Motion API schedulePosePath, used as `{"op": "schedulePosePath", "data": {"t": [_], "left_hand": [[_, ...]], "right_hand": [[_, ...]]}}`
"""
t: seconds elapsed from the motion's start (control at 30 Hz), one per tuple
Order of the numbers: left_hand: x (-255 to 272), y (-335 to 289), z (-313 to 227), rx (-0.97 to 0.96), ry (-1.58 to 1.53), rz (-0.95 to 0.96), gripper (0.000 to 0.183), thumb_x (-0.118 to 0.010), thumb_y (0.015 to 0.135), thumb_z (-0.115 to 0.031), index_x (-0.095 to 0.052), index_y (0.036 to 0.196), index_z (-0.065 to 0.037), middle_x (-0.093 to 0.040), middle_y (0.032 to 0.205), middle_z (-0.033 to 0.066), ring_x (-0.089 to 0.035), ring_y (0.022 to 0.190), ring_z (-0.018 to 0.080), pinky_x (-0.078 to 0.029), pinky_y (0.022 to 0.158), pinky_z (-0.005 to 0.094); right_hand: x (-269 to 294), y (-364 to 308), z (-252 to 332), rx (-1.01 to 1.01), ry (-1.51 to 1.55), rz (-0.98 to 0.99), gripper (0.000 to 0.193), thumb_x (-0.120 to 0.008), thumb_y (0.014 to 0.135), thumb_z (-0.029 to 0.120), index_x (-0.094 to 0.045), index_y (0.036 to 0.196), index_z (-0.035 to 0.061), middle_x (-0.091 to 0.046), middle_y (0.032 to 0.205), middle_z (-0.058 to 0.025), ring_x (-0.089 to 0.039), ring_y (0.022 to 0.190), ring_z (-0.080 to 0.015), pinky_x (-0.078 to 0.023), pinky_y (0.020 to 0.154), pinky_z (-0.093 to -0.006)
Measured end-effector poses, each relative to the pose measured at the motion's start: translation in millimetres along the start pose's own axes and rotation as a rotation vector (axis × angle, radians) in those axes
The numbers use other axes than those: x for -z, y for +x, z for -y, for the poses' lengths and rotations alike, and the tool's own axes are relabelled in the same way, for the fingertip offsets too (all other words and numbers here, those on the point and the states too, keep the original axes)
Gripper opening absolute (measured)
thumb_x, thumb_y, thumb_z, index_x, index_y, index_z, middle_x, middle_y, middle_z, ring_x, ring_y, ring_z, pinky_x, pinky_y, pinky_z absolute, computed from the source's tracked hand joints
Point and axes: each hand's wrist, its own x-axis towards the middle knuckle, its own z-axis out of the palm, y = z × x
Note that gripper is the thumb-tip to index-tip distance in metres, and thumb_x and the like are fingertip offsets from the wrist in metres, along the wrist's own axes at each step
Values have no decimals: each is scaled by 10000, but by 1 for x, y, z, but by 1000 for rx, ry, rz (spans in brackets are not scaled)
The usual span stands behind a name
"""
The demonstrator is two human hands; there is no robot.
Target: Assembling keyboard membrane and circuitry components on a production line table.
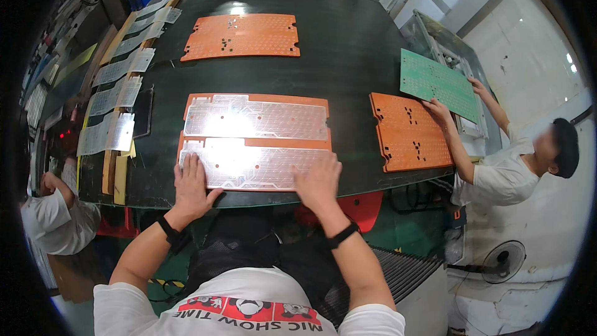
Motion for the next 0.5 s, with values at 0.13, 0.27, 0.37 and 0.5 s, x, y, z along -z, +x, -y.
{"op": "schedulePosePath", "data": {"t": [0.13,0.27,0.37,0.5], "left_hand": [[3,32,-42,-330,-170,195,838,-575,798,-514,-325,1352,63,-299,1425,251,-251,1333,398,-197,1045,557],[-3,24,-50,-303,-103,199,883,-531,809,-571,-300,1369,72,-260,1450,252,-205,1365,389,-178,1059,574],[-8,29,-80,-223,-166,213,925,-536,804,-591,-294,1350,115,-236,1440,301,-182,1373,402,-156,1076,582],[-33,83,-108,-369,-278,99,880,-496,833,-581,-316,1340,115,-274,1430,291,-207,1369,392,-165,1091,543]], "right_hand": [[-52,16,52,457,289,-86,668,-598,823,331,-390,1292,-97,-361,1361,-292,-304,1302,-409,-216,1087,-502],[-64,14,21,130,247,-46,755,-592,818,379,-327,1343,-94,-303,1410,-289,-259,1340,-397,-175,1106,-490],[-45,12,-9,-44,-39,-147,864,-527,837,454,-201,1381,-133,-183,1461,-303,-149,1384,-393,-95,1117,-517],[-36,16,-11,-52,-31,-61,890,-554,831,445,-172,1389,-133,-155,1473,-298,-143,1387,-391,-106,1111,-527]]}}
